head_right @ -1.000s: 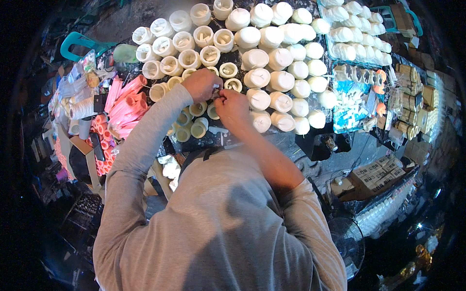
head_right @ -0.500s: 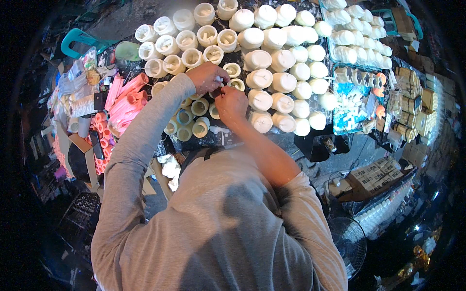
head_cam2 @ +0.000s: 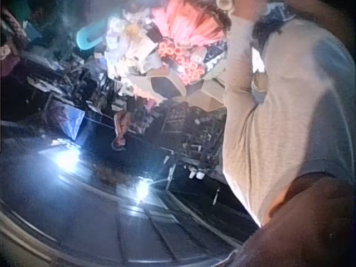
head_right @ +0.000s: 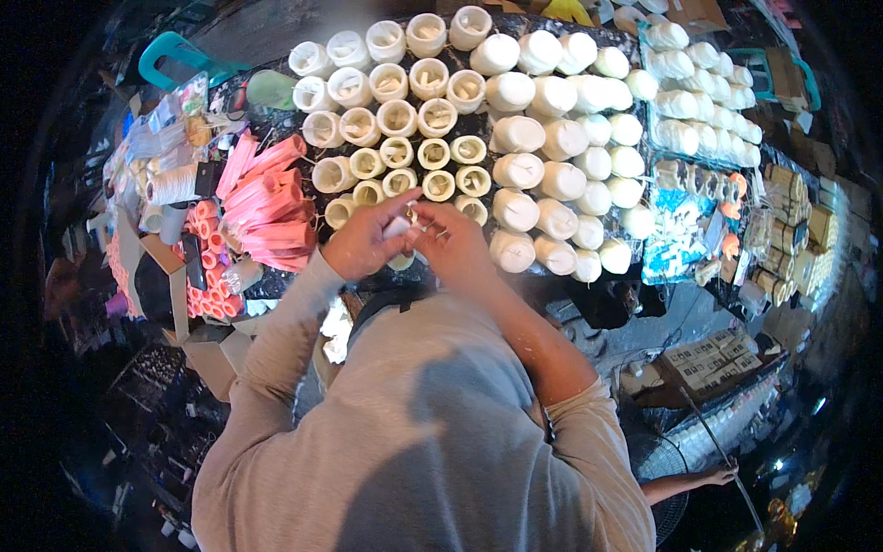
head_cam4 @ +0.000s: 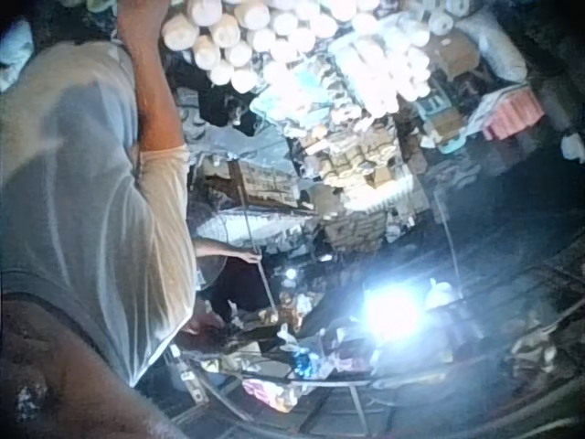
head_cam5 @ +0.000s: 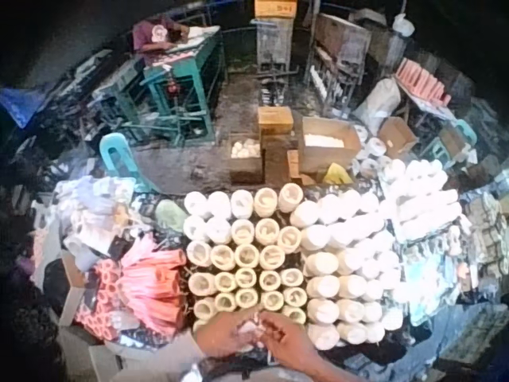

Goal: The person repeatedly picks up white cylindrical candle bodies and small wick pieces, inserts the wicks into the candle bodies, and places the assembled units into a tray. The person works continuously at a table filled with candle parts and finished items.

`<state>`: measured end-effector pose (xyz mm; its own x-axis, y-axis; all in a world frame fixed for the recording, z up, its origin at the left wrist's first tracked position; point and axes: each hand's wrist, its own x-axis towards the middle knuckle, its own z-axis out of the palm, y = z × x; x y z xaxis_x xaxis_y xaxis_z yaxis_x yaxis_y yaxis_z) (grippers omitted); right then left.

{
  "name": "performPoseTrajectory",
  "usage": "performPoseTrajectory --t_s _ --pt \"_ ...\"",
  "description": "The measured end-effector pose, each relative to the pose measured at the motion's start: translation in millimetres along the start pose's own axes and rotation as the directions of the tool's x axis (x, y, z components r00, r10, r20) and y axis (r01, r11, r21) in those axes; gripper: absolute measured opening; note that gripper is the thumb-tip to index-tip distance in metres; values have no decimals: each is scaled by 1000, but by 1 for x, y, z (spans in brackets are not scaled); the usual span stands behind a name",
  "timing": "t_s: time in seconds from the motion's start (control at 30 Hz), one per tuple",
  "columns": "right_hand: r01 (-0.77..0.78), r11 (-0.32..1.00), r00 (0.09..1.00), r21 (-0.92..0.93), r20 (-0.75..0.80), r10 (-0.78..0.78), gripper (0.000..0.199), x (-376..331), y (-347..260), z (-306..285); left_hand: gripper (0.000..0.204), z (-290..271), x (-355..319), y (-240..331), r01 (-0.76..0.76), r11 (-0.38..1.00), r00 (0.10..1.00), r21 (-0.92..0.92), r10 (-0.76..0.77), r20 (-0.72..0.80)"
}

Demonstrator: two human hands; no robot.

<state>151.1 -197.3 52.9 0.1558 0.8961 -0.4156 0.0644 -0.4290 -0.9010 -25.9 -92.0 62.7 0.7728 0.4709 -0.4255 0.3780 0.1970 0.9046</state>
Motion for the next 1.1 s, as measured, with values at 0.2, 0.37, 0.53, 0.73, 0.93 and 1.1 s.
performPoseTrajectory --t_s 0.2,0.37,0.53,0.73,0.93,1.1 --pt "-258 948 959 186 171 228 25 3 -6 11 36 9 -38 -13 91 996 961 -13 -92 -261" --pt "-185 977 959 102 234 158 23 11 -16 26 25 -3 -60 -28 122 978 929 -171 -173 -326" --pt "223 940 975 -258 60 -215 24 51 -28 45 24 -52 -68 -54 75 994 642 77 11 -767" --pt "558 722 825 -409 180 -535 19 107 -34 78 29 -80 -78 -83 30 988 718 -151 -126 -685" --pt "581 584 814 -567 390 -431 25 118 -39 97 58 -83 -75 -91 -67 929 735 -364 -201 -647" --pt "306 883 900 -356 409 -147 27 87 -56 87 76 -59 -99 -55 17 979 860 -203 -118 -497"
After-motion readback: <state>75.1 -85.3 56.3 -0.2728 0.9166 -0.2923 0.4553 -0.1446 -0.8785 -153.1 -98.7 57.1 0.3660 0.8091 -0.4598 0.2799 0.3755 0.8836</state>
